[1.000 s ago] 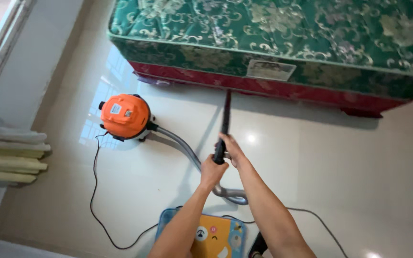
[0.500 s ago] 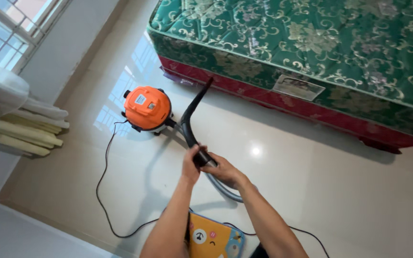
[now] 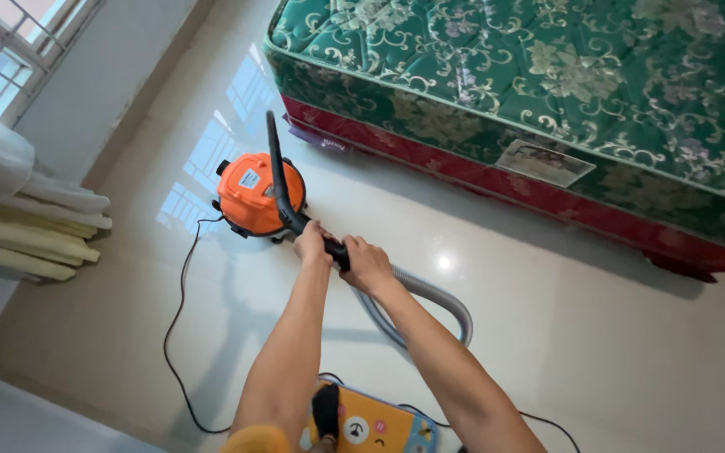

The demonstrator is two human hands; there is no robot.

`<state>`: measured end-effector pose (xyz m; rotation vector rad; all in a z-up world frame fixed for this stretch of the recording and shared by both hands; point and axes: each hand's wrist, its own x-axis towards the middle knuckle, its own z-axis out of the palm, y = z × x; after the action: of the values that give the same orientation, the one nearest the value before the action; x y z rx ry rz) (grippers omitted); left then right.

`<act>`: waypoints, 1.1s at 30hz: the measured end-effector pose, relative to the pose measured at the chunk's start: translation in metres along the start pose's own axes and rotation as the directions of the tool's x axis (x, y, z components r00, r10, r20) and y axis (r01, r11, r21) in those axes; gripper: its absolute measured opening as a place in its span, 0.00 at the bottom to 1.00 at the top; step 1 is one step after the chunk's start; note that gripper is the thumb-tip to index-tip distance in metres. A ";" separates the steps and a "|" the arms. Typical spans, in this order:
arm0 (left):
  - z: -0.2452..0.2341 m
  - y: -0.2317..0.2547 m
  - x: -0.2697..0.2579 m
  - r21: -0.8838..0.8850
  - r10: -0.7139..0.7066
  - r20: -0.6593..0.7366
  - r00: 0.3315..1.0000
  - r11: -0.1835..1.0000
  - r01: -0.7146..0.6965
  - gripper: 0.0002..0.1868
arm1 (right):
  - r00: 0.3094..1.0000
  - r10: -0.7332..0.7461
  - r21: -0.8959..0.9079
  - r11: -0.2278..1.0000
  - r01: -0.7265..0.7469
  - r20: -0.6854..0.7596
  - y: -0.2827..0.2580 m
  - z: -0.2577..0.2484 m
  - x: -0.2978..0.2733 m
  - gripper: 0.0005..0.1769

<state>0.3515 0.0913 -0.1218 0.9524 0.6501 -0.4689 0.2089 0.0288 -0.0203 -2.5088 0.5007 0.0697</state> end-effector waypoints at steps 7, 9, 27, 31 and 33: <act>-0.002 -0.008 0.081 -0.023 -0.196 0.061 0.979 0.980 0.198 0.11 | 0.999 0.032 -0.049 0.998 -0.034 -0.041 -0.004 0.020 0.039 0.30; 0.000 -0.008 0.085 -0.008 -0.192 0.046 0.980 0.981 0.192 0.10 | 0.997 0.041 -0.048 0.998 -0.044 -0.071 -0.005 0.023 0.044 0.27; 0.007 -0.038 0.087 0.105 -0.284 0.137 0.949 0.957 0.272 0.07 | 0.985 0.157 -0.138 0.976 -0.166 -0.071 0.019 0.029 0.041 0.25; 0.009 -0.058 0.069 0.101 -0.344 0.144 0.928 0.938 0.332 0.08 | 0.983 0.176 -0.145 0.972 -0.183 -0.056 0.032 0.019 0.021 0.25; 0.012 -0.070 0.054 0.092 -0.357 0.149 0.922 0.933 0.347 0.08 | 0.981 0.189 -0.162 0.967 -0.194 -0.048 0.041 0.012 0.008 0.26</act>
<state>0.3496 0.0407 -0.1954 0.8471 0.6620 -0.8842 0.2022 0.0014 -0.0527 -2.6194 0.7796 0.1515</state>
